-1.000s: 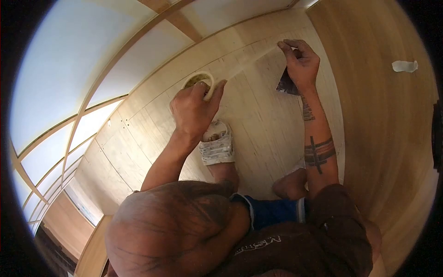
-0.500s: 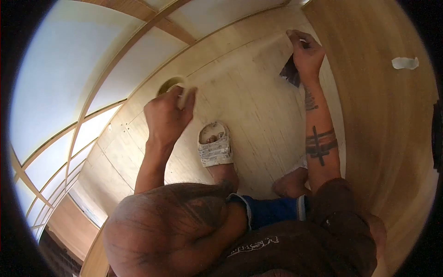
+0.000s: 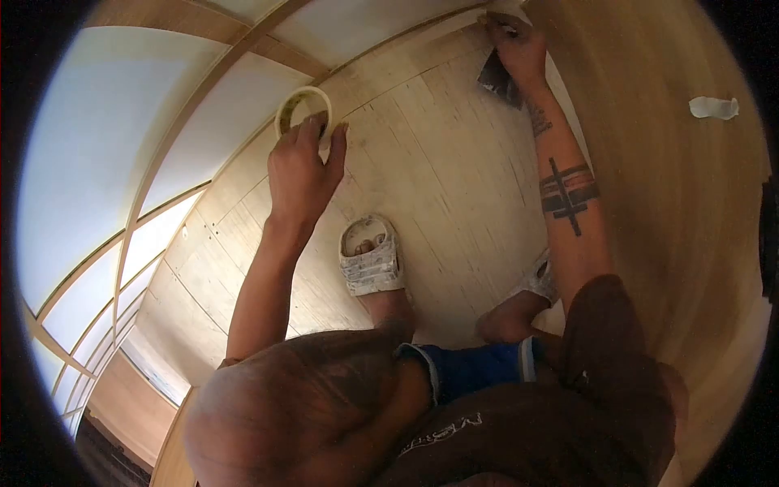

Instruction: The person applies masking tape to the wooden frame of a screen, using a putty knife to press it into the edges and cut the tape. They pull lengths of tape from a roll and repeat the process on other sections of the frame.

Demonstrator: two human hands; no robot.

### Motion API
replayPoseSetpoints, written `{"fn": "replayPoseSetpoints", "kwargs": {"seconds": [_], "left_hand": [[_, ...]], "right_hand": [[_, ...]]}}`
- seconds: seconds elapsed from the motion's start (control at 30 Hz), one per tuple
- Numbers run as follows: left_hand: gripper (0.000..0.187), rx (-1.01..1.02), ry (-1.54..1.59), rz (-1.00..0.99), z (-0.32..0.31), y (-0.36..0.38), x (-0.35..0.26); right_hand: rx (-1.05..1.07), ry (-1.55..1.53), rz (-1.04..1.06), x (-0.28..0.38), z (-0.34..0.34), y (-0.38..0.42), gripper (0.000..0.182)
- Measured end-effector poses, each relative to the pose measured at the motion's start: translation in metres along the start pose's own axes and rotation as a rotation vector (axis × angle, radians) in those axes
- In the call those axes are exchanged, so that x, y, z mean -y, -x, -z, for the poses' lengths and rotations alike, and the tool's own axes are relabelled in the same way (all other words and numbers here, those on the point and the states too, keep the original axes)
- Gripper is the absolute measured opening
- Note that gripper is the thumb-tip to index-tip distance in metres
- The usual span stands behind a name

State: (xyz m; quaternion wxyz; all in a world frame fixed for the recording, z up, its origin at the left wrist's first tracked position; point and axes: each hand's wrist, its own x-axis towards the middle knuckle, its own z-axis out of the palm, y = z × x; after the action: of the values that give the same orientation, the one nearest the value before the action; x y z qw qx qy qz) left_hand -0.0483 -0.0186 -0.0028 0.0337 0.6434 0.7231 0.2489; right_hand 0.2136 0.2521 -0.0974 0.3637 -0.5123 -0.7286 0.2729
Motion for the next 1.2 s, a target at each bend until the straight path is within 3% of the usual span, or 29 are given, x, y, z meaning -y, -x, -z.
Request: {"fn": "replayPoseSetpoints", "kwargs": {"seconds": [0.03,0.23,0.27,0.3,0.53,0.7,0.73,0.8,0.93,1.0,1.07,1.2], "left_hand": [[0.025,0.011,-0.018,0.097,-0.003,-0.005,0.001],[0.027,0.040,-0.093,0.204,-0.020,-0.023,0.000],[0.027,0.040,-0.097,0.229,-0.023,-0.023,-0.001],[0.027,0.042,-0.097,0.227,-0.025,-0.024,-0.002],[0.028,-0.055,-0.067,0.228,-0.035,-0.022,-0.007],[0.029,-0.077,-0.049,0.221,-0.039,-0.015,-0.005],[0.029,-0.061,-0.044,0.240,-0.038,-0.014,-0.007],[0.029,-0.054,-0.042,0.256,-0.037,-0.013,-0.008],[0.027,-0.031,-0.057,0.275,-0.040,-0.005,-0.004],[0.025,-0.015,-0.061,0.282,-0.042,-0.003,-0.001],[0.028,-0.092,-0.025,0.212,-0.045,-0.006,0.001],[0.028,-0.014,-0.068,0.273,-0.046,-0.017,0.000]], "right_hand": [[0.001,0.001,0.000,-0.005,-0.002,-0.003,0.036],[-0.013,-0.050,-0.034,-0.008,-0.011,-0.010,0.033],[-0.003,-0.099,-0.143,-0.002,-0.010,-0.010,0.030],[0.008,-0.148,-0.254,0.009,-0.009,-0.010,0.027],[-0.126,-0.057,-0.182,0.020,-0.016,-0.014,0.022],[-0.108,-0.197,-0.304,0.033,-0.008,-0.010,0.020],[-0.108,-0.196,-0.303,0.013,-0.015,-0.012,0.020],[-0.173,0.050,-0.093,-0.015,-0.026,-0.022,0.033],[-0.158,-0.040,-0.111,-0.020,-0.022,-0.020,0.036],[-0.177,-0.130,-0.003,-0.024,-0.025,-0.017,0.039],[-0.187,-0.027,-0.006,-0.034,-0.035,-0.023,0.039],[-0.215,0.117,-0.101,-0.023,-0.038,-0.023,0.040]]}}
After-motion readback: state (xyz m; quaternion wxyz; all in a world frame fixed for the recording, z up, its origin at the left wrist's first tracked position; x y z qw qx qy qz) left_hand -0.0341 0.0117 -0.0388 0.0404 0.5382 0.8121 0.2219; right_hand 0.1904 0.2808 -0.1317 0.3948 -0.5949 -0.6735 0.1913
